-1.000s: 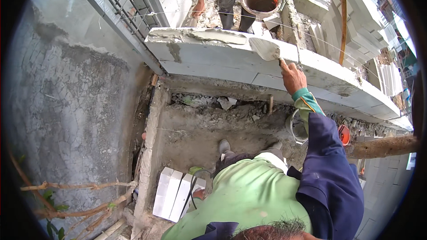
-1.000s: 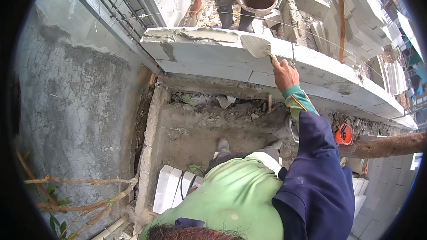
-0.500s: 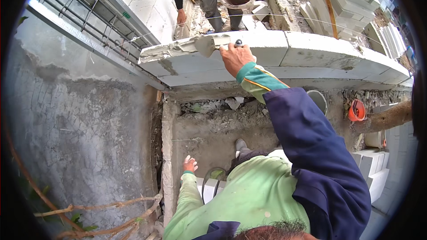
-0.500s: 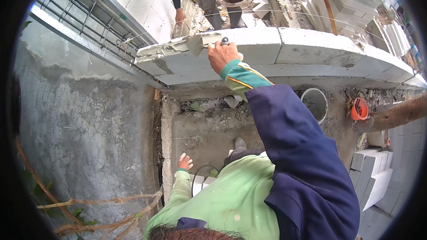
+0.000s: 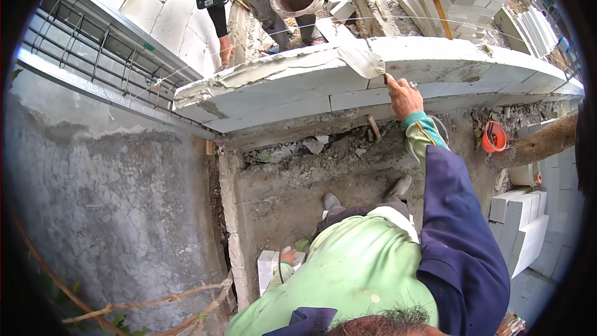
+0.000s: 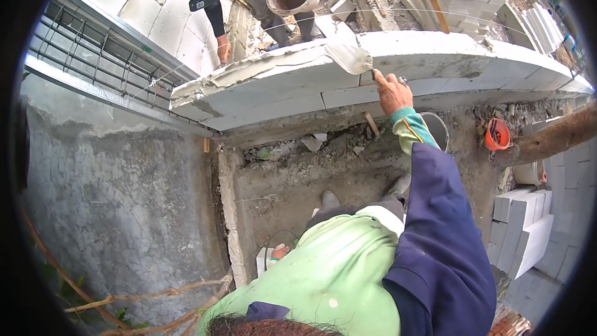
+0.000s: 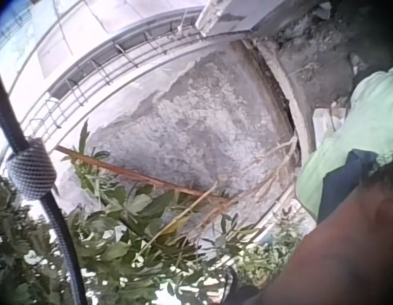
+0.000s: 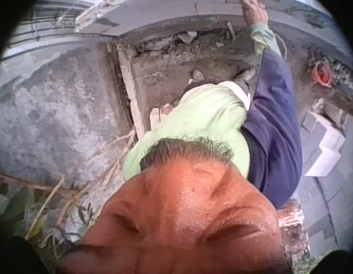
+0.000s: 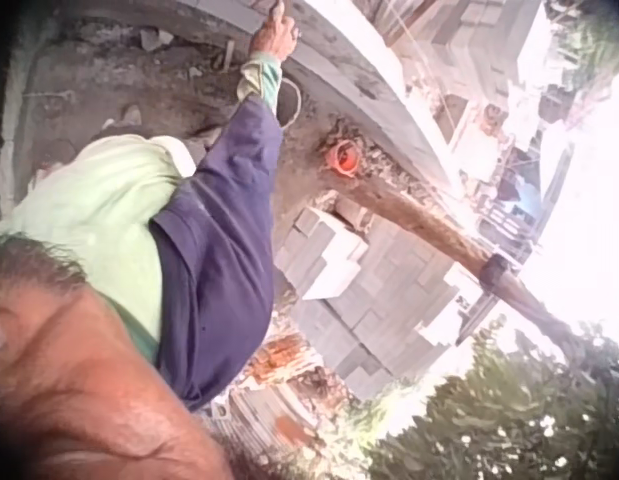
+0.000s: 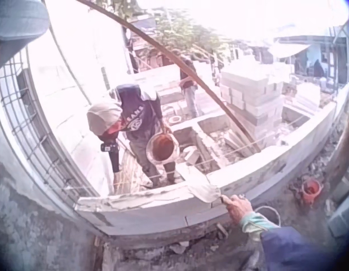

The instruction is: The person applies mortar to the edge of lightweight concrete blocks using a trowel and then places a block onto a wall.

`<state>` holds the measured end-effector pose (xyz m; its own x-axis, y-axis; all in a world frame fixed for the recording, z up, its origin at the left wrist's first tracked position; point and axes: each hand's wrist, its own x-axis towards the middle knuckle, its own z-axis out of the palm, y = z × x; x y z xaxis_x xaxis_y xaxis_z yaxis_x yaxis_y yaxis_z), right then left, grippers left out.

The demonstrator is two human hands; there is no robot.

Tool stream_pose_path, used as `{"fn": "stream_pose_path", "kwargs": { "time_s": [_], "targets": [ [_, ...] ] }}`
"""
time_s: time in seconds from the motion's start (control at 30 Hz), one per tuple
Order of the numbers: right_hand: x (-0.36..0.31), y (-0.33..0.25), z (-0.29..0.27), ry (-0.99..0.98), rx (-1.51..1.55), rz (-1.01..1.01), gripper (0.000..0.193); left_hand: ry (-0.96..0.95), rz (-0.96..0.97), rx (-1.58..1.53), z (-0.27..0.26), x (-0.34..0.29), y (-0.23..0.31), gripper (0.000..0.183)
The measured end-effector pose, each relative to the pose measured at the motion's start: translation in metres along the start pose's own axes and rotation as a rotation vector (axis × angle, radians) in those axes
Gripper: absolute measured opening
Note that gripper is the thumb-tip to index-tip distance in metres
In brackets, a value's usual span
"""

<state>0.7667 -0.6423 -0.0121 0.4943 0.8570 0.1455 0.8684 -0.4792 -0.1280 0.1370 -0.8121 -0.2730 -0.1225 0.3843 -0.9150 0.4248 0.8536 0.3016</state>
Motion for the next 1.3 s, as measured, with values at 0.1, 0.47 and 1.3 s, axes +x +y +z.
{"fn": "stream_pose_path", "kwargs": {
  "time_s": [0.1, 0.47, 1.3],
  "targets": [
    [-0.006, -0.005, -0.021, -0.005, 0.002, 0.028, 0.045, -0.004, -0.049, -0.056, 0.005, -0.014, -0.007, 0.057],
    [0.101, -0.185, -0.064, -0.116, -0.008, -0.358, 0.028, 0.005, 0.151, -0.331, -0.033, 0.012, 0.049, 0.057],
    [-0.102, -0.181, 0.098, -0.084, 0.689, -0.056, 0.06, 0.05, 0.305, -0.362, -0.112, 0.027, 0.104, 0.066]
  ]
}}
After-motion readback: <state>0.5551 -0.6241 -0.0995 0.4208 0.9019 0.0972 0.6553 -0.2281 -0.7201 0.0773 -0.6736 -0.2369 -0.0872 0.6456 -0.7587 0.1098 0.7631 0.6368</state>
